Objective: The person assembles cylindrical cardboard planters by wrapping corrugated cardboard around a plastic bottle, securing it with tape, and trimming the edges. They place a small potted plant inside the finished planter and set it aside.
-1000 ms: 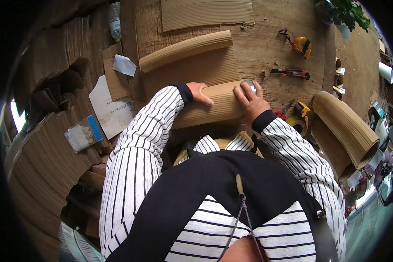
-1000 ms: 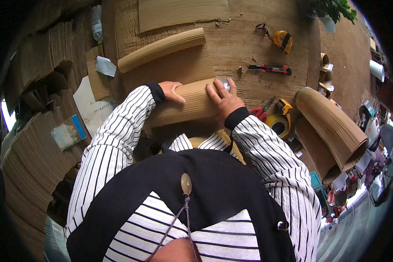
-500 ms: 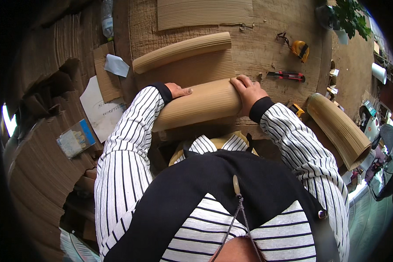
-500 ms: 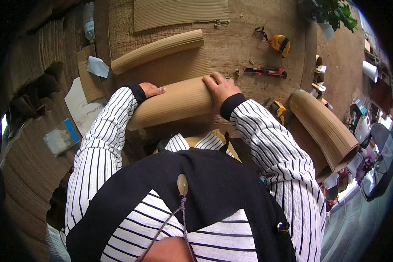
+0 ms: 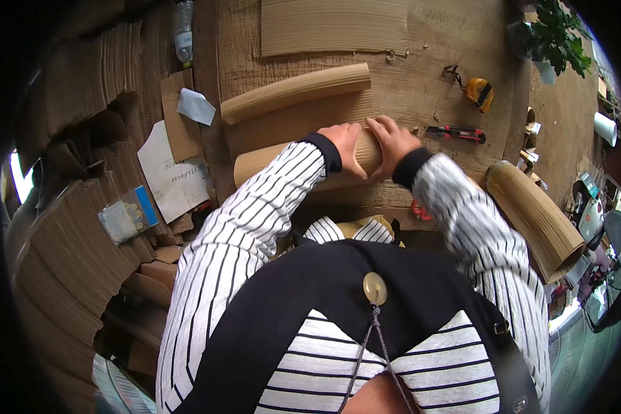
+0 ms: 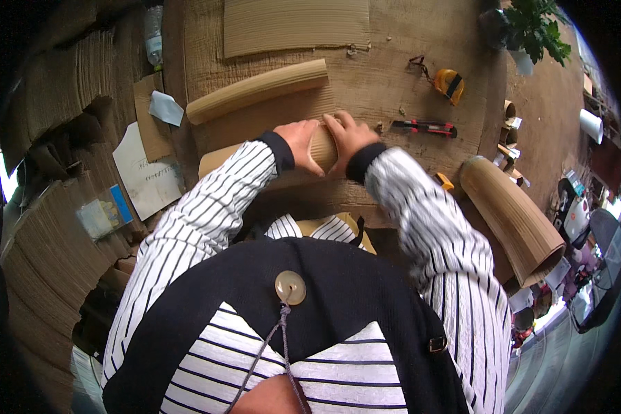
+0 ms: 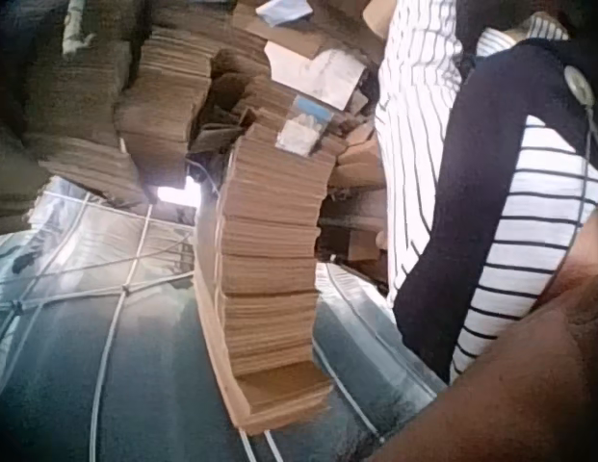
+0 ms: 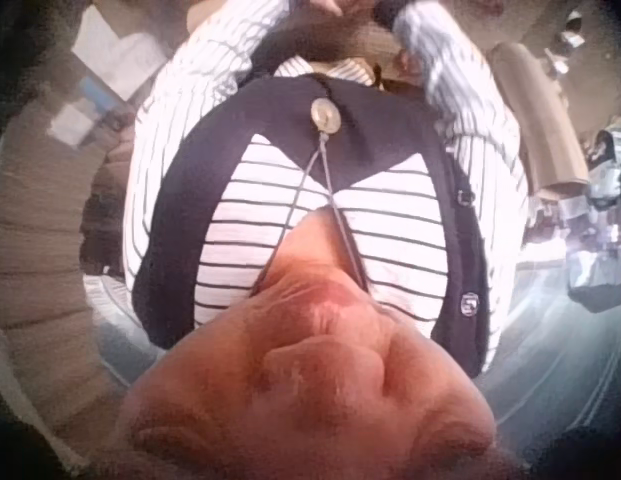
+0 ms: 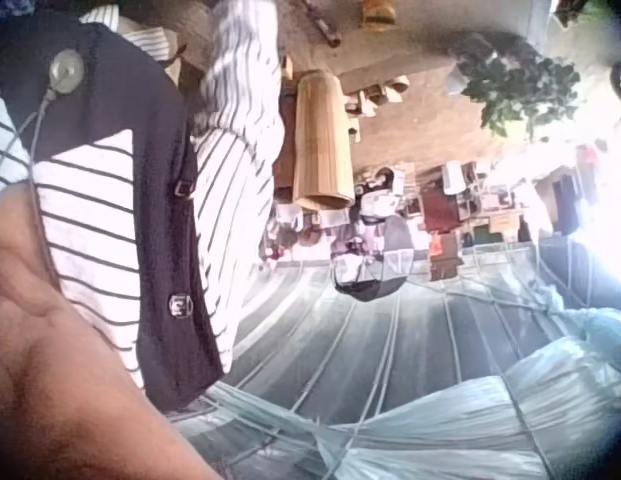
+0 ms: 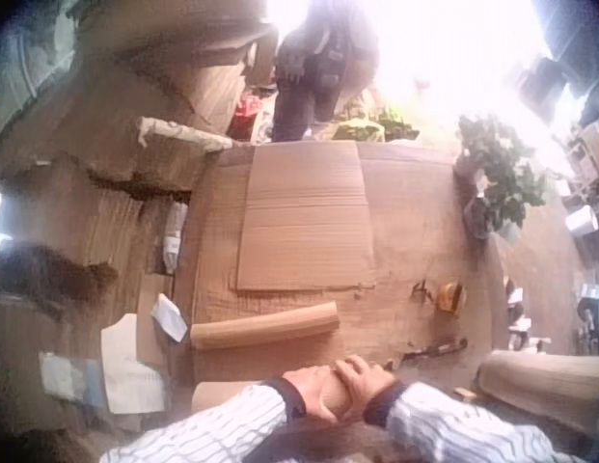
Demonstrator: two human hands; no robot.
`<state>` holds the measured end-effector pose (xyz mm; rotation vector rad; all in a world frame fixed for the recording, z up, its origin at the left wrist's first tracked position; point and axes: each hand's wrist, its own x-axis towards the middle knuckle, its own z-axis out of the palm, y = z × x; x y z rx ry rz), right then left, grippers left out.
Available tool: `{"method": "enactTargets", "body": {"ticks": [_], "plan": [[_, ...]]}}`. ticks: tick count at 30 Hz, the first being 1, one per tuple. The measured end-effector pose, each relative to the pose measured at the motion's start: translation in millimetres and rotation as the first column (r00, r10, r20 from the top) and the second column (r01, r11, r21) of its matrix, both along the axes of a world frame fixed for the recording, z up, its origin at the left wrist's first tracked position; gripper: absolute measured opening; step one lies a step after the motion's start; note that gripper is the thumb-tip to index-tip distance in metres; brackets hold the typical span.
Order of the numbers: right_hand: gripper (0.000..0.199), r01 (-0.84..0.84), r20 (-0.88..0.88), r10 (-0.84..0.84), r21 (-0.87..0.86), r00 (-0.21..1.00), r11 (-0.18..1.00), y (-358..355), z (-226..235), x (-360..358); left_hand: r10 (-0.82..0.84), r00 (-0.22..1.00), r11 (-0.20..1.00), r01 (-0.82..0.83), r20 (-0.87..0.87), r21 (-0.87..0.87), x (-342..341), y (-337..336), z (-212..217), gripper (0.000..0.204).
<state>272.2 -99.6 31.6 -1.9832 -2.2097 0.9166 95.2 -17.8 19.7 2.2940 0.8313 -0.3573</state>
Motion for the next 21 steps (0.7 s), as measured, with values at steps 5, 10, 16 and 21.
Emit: {"method": "enactTargets", "body": {"ticks": [5, 10, 16, 21], "plan": [[0.095, -0.015, 0.164, -0.023, 0.227, 0.986, 0.974, -51.0, -16.5, -12.9, -0.010, 0.998, 0.996, 0.004, -0.067, -0.084, 2.0, 11.2, 4.8, 0.098], [0.091, -0.008, 0.134, 0.009, -0.010, 0.991, 1.000, -5.4, 17.7, -10.2, 0.028, 0.996, 0.936, -0.058, -0.089, -0.348, 4.9, 47.2, -11.2, 0.097], [0.110, -0.032, 0.105, 0.044, -0.110, 0.994, 0.993, 27.0, 26.5, -2.3, -0.001, 0.997, 0.813, -0.041, -0.071, -0.581, 11.9, 72.5, -4.9, 0.104], [0.115, -0.081, 0.111, 0.113, -0.258, 0.987, 0.963, 58.4, 32.6, -1.4, 0.100, 0.995, 0.990, -0.097, 0.028, -0.104, -9.1, 43.0, -15.3, 0.118]]}}
